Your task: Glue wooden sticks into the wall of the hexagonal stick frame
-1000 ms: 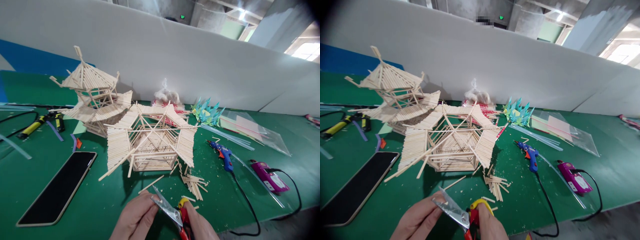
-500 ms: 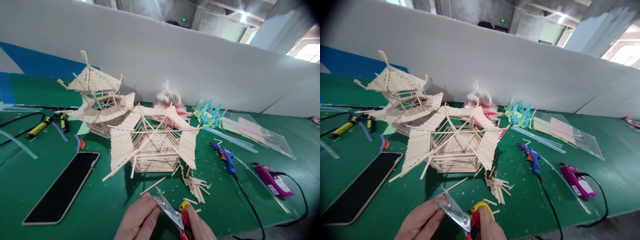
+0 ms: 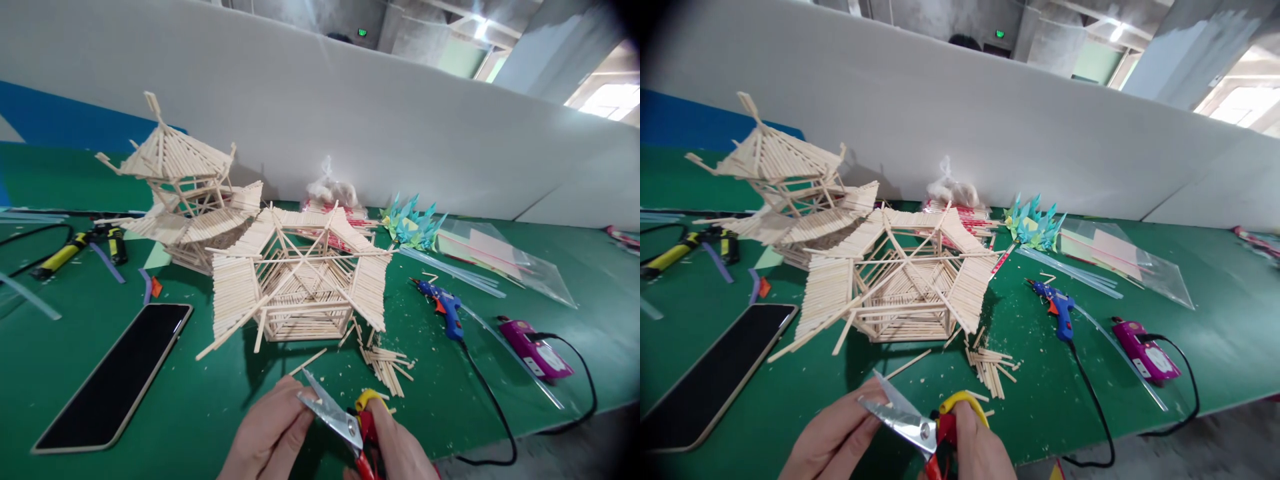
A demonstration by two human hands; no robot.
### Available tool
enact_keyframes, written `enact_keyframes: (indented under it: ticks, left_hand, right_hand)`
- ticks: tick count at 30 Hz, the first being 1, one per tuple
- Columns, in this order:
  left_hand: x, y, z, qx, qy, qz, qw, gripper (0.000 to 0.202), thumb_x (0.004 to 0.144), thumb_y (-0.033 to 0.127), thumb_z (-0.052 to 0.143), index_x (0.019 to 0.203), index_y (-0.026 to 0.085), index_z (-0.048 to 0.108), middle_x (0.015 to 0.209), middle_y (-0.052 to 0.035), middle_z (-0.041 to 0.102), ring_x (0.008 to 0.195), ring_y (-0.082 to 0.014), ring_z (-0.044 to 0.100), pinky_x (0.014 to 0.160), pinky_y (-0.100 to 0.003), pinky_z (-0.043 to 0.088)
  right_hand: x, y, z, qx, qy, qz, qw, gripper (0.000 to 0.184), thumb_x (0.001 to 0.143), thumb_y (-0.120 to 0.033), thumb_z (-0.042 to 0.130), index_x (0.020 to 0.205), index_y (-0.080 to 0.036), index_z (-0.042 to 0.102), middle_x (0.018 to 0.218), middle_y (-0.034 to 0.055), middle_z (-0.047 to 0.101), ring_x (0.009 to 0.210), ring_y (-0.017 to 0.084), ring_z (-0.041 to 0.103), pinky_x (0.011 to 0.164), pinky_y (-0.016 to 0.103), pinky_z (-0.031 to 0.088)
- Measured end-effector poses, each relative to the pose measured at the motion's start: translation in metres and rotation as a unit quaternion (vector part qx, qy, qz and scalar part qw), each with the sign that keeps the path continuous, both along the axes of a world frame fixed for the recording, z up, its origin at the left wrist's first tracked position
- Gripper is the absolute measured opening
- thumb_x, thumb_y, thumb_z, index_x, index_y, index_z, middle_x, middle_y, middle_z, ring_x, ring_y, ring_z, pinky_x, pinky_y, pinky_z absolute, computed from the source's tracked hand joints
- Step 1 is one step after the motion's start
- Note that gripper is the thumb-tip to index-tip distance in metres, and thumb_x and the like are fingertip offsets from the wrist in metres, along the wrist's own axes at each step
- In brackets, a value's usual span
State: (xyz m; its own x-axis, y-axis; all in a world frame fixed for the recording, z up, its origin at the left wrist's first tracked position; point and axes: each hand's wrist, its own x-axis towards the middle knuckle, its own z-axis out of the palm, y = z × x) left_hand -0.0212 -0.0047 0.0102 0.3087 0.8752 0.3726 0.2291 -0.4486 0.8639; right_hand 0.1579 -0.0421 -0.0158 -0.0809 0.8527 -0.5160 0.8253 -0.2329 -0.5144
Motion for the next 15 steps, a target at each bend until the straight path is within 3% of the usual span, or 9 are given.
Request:
enact_keyframes:
  ticks: [10,15]
  left_hand:
    - [0.002,-0.003,0.0,-0.001,-0.002,0.035,0.999,0.026,0.076,0.01,0.049,0.089,0.029,0.061,0.065,0.004,0.061,0.059,-0.0126,0.058,0.068,-0.02,0.047]
    - [0.001,-0.004,0.0,0.004,0.0,0.039,0.999,0.031,0.075,0.009,0.05,0.094,0.031,0.06,0.069,0.005,0.063,0.063,-0.0123,0.06,0.069,-0.019,0.046]
  right_hand:
    - [-0.002,0.001,-0.015,-0.025,-0.007,-0.013,1.0,0.033,0.06,-0.017,0.053,0.092,-0.021,0.044,0.07,0.0026,0.061,0.06,0.016,0.057,0.048,0.021,0.037]
    - [-0.001,0.0,-0.025,-0.028,-0.03,-0.009,0.999,0.036,0.062,-0.009,0.047,0.097,-0.02,0.046,0.066,0.0025,0.062,0.057,0.016,0.057,0.05,0.021,0.037]
